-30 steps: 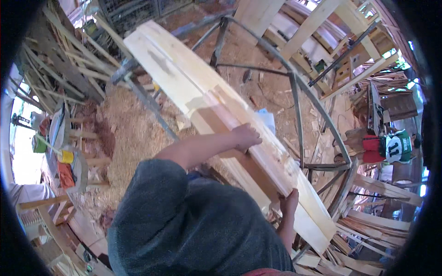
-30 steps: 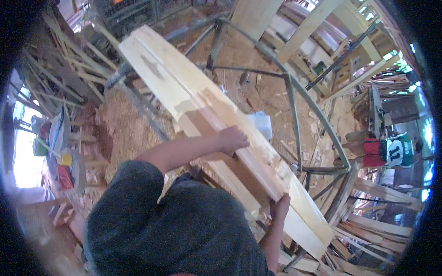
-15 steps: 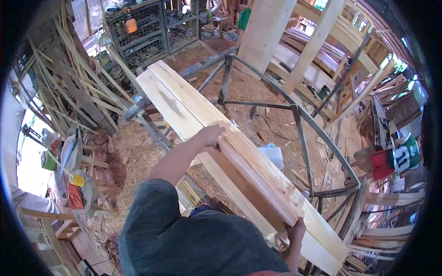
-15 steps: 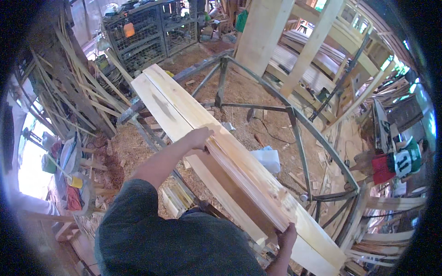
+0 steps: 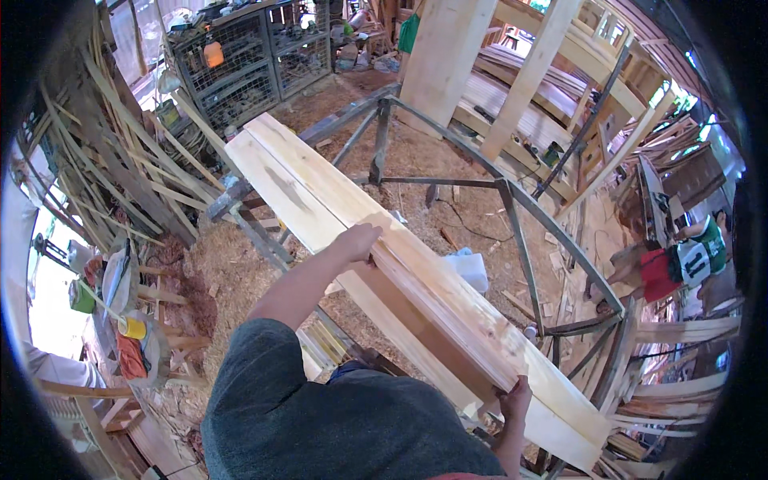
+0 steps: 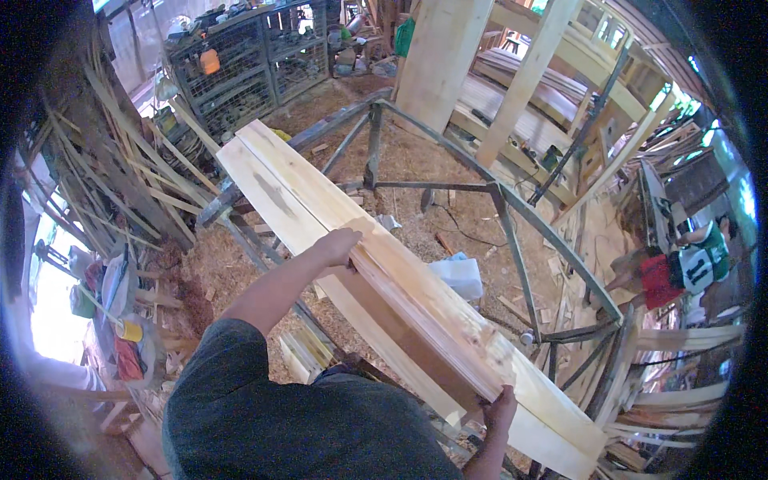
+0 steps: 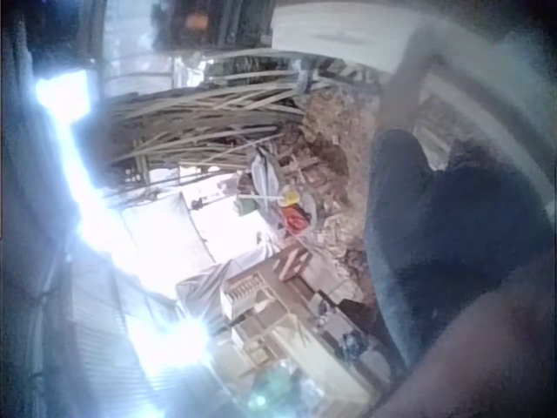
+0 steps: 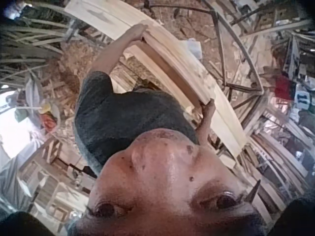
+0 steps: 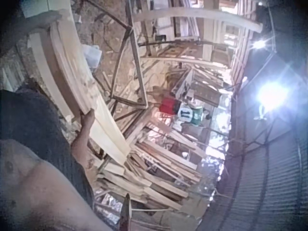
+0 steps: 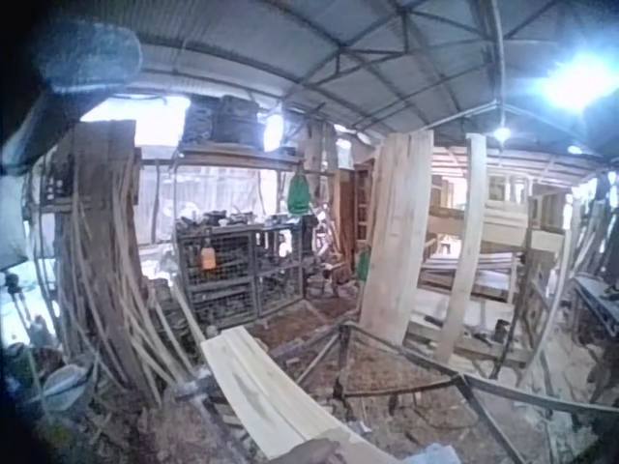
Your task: The person picks up a stack of wooden boards, places them on a metal stand, aligns them, marks the wood with a pencil and a square tool, and then cuts a curved piece of wood using a circular saw.
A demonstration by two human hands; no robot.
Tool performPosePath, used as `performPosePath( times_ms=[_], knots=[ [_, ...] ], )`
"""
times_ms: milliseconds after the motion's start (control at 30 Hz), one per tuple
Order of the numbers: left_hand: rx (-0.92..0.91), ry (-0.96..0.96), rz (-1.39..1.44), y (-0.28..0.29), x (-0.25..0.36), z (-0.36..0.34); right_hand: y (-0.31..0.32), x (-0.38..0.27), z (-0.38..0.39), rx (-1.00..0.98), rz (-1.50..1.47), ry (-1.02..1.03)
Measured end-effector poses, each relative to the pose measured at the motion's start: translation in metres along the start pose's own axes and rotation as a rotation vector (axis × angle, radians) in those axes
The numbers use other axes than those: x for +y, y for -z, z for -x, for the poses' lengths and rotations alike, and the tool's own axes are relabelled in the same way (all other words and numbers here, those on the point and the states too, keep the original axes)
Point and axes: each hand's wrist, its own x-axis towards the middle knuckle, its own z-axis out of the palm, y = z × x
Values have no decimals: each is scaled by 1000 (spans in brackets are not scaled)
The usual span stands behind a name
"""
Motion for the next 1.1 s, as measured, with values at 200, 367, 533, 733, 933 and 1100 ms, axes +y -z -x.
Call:
performPosePath(
  times_ms=[200,367,533,733,933,1100],
  knots=[
    [52,-81,-70,-7,2,3,-1,-4,1,6,195,3],
    [28,-29,9,-7,-3,6,1,-5,-2,-65,308,-10],
    [75,-56,-310,20,37,26,0,-4,-2,-80,376,-65],
    [-50,-522,-353,-42,120,22,5,-17,-1,-120,413,-160],
    [207,-796,-258,-131,226,37,9,-34,5,-135,398,-169],
    [57,-727,-352,-118,234,39,32,-46,9,-173,455,-200]
  ],
)
